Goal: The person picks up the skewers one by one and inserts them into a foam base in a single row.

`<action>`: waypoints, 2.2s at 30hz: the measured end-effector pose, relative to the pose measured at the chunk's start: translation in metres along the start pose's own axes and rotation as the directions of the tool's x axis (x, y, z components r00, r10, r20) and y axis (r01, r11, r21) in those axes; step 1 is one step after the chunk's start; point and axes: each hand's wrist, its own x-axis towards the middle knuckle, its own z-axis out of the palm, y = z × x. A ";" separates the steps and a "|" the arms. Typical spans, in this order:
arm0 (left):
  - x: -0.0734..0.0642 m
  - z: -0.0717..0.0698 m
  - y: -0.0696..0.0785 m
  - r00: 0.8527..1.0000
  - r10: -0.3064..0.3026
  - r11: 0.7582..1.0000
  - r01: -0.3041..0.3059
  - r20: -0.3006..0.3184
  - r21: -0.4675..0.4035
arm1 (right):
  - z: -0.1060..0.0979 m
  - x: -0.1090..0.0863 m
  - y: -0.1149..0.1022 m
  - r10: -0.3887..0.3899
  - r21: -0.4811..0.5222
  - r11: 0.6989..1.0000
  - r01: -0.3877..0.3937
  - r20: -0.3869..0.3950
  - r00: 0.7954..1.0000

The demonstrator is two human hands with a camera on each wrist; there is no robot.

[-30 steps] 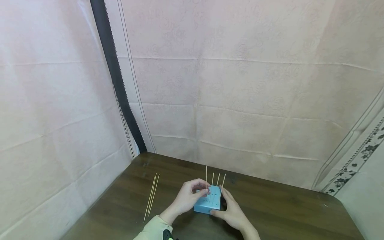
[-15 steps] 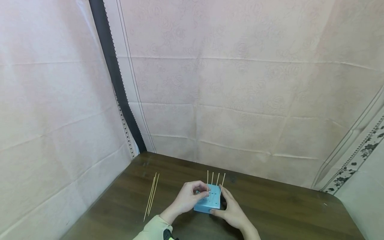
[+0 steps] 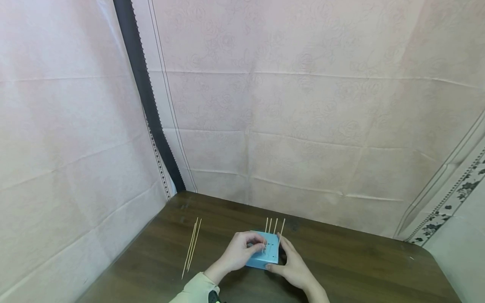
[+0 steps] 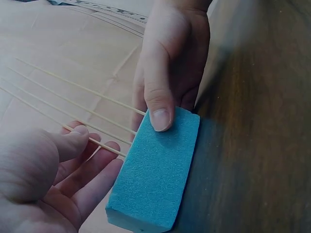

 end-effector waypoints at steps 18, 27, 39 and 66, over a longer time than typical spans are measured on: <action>0.000 0.000 -0.003 0.997 0.058 0.998 -0.059 -0.042 -0.016 | 0.001 0.000 0.000 -0.010 -0.006 1.000 0.010 -0.006 1.000; 0.000 0.002 -0.003 0.997 0.065 0.997 -0.066 -0.047 -0.029 | 0.000 -0.001 0.000 -0.018 -0.010 1.000 0.018 -0.009 1.000; 0.001 0.002 -0.004 0.995 0.082 0.996 -0.084 -0.062 -0.034 | -0.003 -0.002 -0.003 -0.020 -0.017 1.000 0.020 -0.002 1.000; -0.001 -0.025 -0.003 1.000 0.010 0.999 -0.010 -0.016 -0.035 | -0.001 -0.002 -0.004 -0.015 -0.026 1.000 0.015 -0.006 1.000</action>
